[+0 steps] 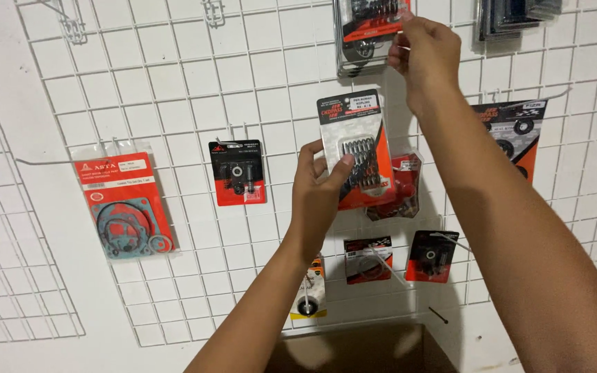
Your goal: Organizing automotive parts from a cardboard box onto a display rack and wiping objects with a cloth.
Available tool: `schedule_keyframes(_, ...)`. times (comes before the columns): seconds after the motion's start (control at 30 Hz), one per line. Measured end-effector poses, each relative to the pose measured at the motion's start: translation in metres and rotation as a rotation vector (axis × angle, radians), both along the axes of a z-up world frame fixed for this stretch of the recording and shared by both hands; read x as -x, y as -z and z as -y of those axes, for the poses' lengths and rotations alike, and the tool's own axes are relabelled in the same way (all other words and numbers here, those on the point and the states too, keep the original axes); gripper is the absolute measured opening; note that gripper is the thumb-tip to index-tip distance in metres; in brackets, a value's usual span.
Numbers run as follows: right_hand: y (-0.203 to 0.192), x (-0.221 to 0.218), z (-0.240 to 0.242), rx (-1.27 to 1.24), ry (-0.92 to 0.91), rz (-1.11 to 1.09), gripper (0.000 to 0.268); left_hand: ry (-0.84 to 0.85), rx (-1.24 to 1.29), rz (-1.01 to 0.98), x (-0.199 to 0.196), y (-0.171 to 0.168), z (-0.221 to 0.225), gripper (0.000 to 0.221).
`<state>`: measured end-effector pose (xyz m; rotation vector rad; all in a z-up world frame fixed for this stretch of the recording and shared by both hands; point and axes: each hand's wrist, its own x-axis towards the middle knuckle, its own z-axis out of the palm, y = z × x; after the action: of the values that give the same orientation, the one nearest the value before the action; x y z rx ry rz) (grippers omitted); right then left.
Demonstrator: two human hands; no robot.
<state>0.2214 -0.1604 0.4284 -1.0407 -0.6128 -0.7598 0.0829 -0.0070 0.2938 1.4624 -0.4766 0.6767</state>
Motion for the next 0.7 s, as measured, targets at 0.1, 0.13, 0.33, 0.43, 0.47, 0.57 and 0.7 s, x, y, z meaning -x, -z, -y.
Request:
schedule_keyframes(0.1,-0.007,-0.001,0.003,-0.052,-0.093,-0.057,0.021,-0.019,0.012,0.081,-0.015,-0.002,-0.006,0.044)
schedule_keyframes(0.13,-0.009,-0.004,0.004,-0.056,-0.102,-0.052,0.015,-0.046,0.017,0.038,-0.015,-0.007,-0.007,0.053)
schedule_keyframes(0.33,-0.002,0.017,0.005,0.020,0.008,0.033,0.016,-0.099,0.038,0.223,-0.029,-0.059,-0.016,0.055)
schedule_keyframes(0.43,0.001,0.051,0.001,0.054,-0.047,0.055,0.026,-0.133,-0.041,0.394,-0.049,-0.089,-0.012,0.054)
schedule_keyframes(0.47,0.002,0.062,-0.001,0.089,-0.109,0.068,0.031,-0.158,-0.066,0.449,-0.057,-0.098,-0.009,0.054)
schedule_keyframes(0.57,0.001,0.061,0.001,0.085,-0.058,0.122,0.038,-0.138,-0.039,0.421,-0.060,-0.121,0.010,0.058)
schedule_keyframes(0.7,-0.008,0.037,0.010,0.108,0.026,0.197,0.027,-0.281,-0.091,0.489,-0.080,-0.146,0.021,0.058)
